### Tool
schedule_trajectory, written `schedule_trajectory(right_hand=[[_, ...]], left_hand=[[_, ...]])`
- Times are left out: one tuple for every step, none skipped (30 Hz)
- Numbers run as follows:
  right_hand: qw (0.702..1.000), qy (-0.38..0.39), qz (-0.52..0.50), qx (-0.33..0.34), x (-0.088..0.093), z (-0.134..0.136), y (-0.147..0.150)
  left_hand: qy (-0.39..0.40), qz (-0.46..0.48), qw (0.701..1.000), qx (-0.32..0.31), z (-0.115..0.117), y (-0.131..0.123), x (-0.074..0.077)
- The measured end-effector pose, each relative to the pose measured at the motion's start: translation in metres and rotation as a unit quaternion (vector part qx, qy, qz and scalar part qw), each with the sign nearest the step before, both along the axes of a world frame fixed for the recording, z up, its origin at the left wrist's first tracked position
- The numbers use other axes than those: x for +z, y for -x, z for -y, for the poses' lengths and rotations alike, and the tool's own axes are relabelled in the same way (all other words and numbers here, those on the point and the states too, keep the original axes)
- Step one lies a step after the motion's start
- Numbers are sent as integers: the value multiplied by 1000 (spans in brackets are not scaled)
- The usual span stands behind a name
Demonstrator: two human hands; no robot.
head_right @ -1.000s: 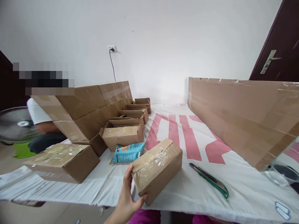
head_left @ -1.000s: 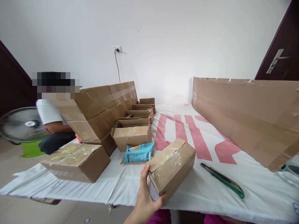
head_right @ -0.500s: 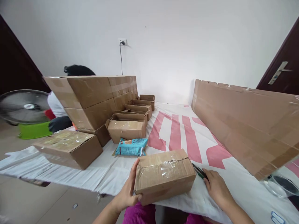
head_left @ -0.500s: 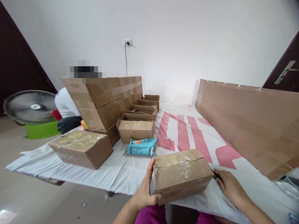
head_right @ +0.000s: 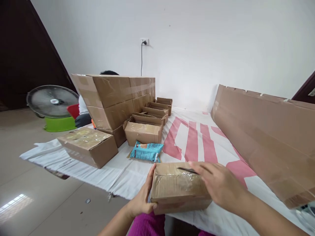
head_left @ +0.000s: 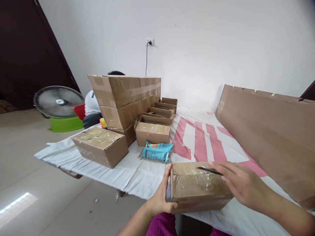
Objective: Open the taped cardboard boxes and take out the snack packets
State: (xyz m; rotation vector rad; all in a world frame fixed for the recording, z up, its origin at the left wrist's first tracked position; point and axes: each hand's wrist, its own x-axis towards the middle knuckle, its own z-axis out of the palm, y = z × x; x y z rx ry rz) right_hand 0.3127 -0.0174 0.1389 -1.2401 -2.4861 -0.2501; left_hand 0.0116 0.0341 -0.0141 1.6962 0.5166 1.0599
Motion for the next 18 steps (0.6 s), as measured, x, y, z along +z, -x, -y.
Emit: schedule_trajectory(right_hand=[[999,5,22,33,4,-3,17],[997,10,45,55,7,-6,32],[995,11,69,71,8,-11,44],[993,11,92,79,8,-15,54],[990,9,115,82,7,-20,62],[988,4,134,83,7,-25,68],[985,-2,148,83,7,-29,73],[984,-4,159,82,8,-31,75],[982,-4,168,83,9,-33,77],[981,-3,177,83,11,-33,77],[979,0,188,82,14,-33,75],[976,5,202,77,18,-31,73],[973,10,219,68,21,-29,70],[970,16,235,56,25,-26,66],[967,22,249,41,28,-22,61],[965,26,259,30,31,-19,56],[963,27,267,22,33,-16,50],[962,26,271,16,34,-13,44]], left_hand=[[1,0,1000,-1,0,0,1],[3,-1,1000,-3,0,-1,1],[3,0,1000,-7,0,-1,0],[2,1,1000,-9,0,-1,-1],[0,3,1000,-10,-1,-1,-2],[-3,5,1000,-9,-1,-1,-4],[-5,8,1000,-7,-1,-1,-5],[-8,9,1000,-3,-1,-1,-7],[-10,9,1000,1,-2,0,-8],[-11,6,1000,4,-2,0,-9],[-12,3,1000,6,-3,0,-10],[-14,0,1000,8,-3,1,-11],[-15,-3,1000,10,-4,1,-12],[-15,-4,1000,10,-5,2,-13],[-15,-5,1000,10,-6,2,-14],[-15,-6,1000,10,-6,2,-15],[-14,-8,1000,10,-6,2,-15],[-14,-11,1000,10,-6,2,-14]])
